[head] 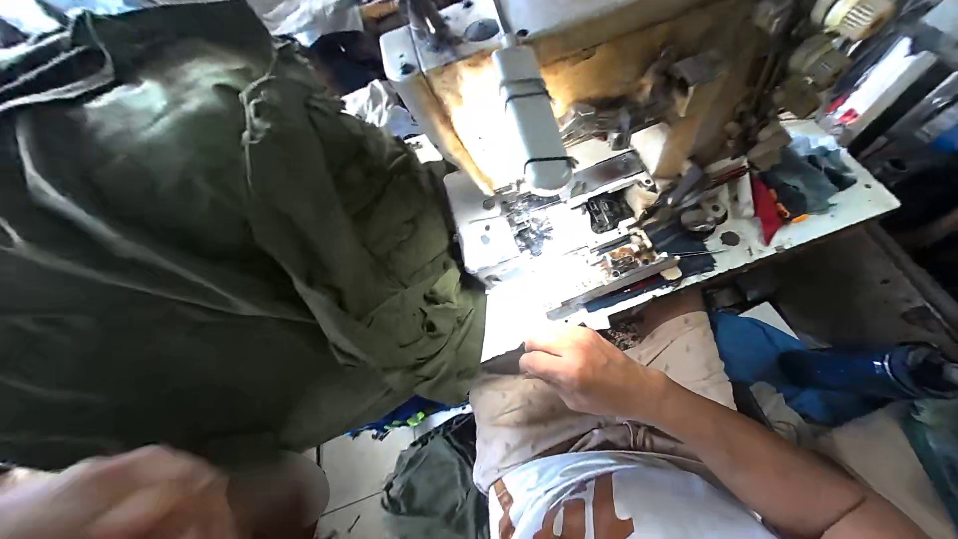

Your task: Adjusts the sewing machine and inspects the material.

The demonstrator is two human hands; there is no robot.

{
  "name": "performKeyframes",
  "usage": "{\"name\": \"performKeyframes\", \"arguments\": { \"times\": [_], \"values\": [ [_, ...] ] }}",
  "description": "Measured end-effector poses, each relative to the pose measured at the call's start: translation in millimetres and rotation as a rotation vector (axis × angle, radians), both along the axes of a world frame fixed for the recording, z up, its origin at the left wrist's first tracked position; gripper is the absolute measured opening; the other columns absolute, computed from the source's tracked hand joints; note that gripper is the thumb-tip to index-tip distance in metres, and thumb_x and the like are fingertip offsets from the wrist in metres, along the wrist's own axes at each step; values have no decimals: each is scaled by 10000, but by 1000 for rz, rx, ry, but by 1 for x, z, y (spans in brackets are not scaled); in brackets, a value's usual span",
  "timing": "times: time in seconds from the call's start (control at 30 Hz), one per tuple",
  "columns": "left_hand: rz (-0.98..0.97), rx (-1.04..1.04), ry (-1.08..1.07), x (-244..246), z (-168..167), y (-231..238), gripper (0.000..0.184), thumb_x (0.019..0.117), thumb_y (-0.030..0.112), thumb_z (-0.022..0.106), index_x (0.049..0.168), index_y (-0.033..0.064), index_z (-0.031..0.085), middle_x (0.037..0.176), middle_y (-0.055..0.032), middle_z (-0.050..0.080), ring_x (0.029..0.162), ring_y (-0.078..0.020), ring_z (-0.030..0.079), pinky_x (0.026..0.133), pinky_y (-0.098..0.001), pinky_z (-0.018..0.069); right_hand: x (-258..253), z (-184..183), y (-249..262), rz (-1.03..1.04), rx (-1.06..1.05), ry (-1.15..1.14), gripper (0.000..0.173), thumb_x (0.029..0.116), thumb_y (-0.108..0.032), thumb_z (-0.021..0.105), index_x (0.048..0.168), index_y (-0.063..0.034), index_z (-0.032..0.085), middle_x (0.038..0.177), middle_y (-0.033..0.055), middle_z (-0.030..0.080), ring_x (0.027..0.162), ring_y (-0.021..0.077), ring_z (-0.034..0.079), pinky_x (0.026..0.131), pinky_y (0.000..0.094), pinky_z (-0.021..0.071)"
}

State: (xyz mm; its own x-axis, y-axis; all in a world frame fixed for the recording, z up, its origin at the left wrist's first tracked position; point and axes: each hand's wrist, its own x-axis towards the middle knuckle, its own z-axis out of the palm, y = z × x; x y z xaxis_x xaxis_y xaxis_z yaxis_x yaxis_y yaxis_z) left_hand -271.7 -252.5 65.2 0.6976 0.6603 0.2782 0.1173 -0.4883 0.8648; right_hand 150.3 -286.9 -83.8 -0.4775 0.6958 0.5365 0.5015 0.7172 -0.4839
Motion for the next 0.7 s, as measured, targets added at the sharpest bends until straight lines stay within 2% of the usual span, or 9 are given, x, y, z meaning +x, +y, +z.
{"name": "performKeyframes", "arguments": {
  "times": [0.07, 0.17, 0.2, 0.27, 0.37, 0.43, 0.53, 0.63, 0.7],
  "values": [
    [418, 147, 346, 43, -13, 11, 184, 1017, 214, 633, 1100, 88, 739, 888, -50, 720, 703, -145, 684, 626, -336, 610, -3, -3, -3, -8, -28, 5, 191, 1062, -155, 532, 986, -65, 681, 914, 79, 652, 894, 220, 649, 771, 342, 555],
    [463, 367, 789, 68, -24, 29, 409, 967, 445, 639, 1238, 151, 725, 1407, -108, 607, 1244, -277, 616, 1011, -541, 522, -11, 0, -9, -13, -30, 44, 166, 1053, -133, 547, 996, -54, 682, 937, 94, 660, 895, 226, 650, 767, 334, 562],
    [495, 444, 694, 79, -25, 29, 367, 969, 445, 654, 1177, 158, 747, 1383, -82, 630, 1210, -238, 642, 991, -489, 549, -15, 3, -11, -18, -12, 60, 159, 1053, -131, 553, 1003, -54, 683, 948, 97, 666, 899, 227, 652, 772, 337, 564],
    [518, 472, 409, 126, -23, 26, 225, 946, 346, 719, 1057, 152, 751, 1110, 6, 721, 885, -100, 696, 732, -304, 604, -25, 9, -14, -43, 55, 103, 142, 1043, -111, 570, 1008, -49, 692, 955, 102, 678, 894, 233, 660, 772, 345, 570],
    [324, 95, 462, 199, -27, 27, 201, 955, 375, 696, 1093, 232, 722, 894, 106, 721, 686, -30, 656, 605, -270, 585, -42, 19, -15, -64, 172, 141, 123, 1015, -67, 590, 1009, -45, 711, 959, 114, 688, 883, 247, 657, 762, 353, 567],
    [147, -172, 523, 227, -43, 43, 206, 997, 411, 643, 1024, 247, 765, 817, 100, 726, 678, -40, 661, 626, -274, 571, -51, 23, -14, -62, 233, 145, 136, 1007, -48, 584, 1008, -42, 720, 953, 119, 689, 882, 254, 655, 757, 354, 564],
    [-22, -444, 248, 243, -61, 57, 156, 981, 157, 673, 1078, 81, 767, 802, -45, 737, 681, -120, 680, 646, -253, 581, -49, 22, -14, -39, 242, 122, 144, 1009, -38, 574, 1011, -43, 718, 975, 122, 693, 896, 254, 657, 761, 350, 562],
    [118, -363, 125, 234, -53, 53, 134, 948, 99, 647, 1033, 77, 747, 669, -23, 624, 554, -80, 548, 527, -204, 481, -19, 26, -20, -48, 129, 97, 129, 1011, -80, 604, 1044, -67, 727, 1135, 135, 713, 1067, 260, 682, 886, 380, 581],
    [231, -171, 185, 218, -42, 50, 106, 956, 182, 684, 1015, 131, 756, 681, -3, 660, 534, -93, 576, 487, -219, 494, 26, 33, -26, -209, 112, 154, 155, 1009, -146, 645, 1112, -86, 745, 1192, 107, 718, 1145, 227, 677, 975, 389, 578]
  ]
}}
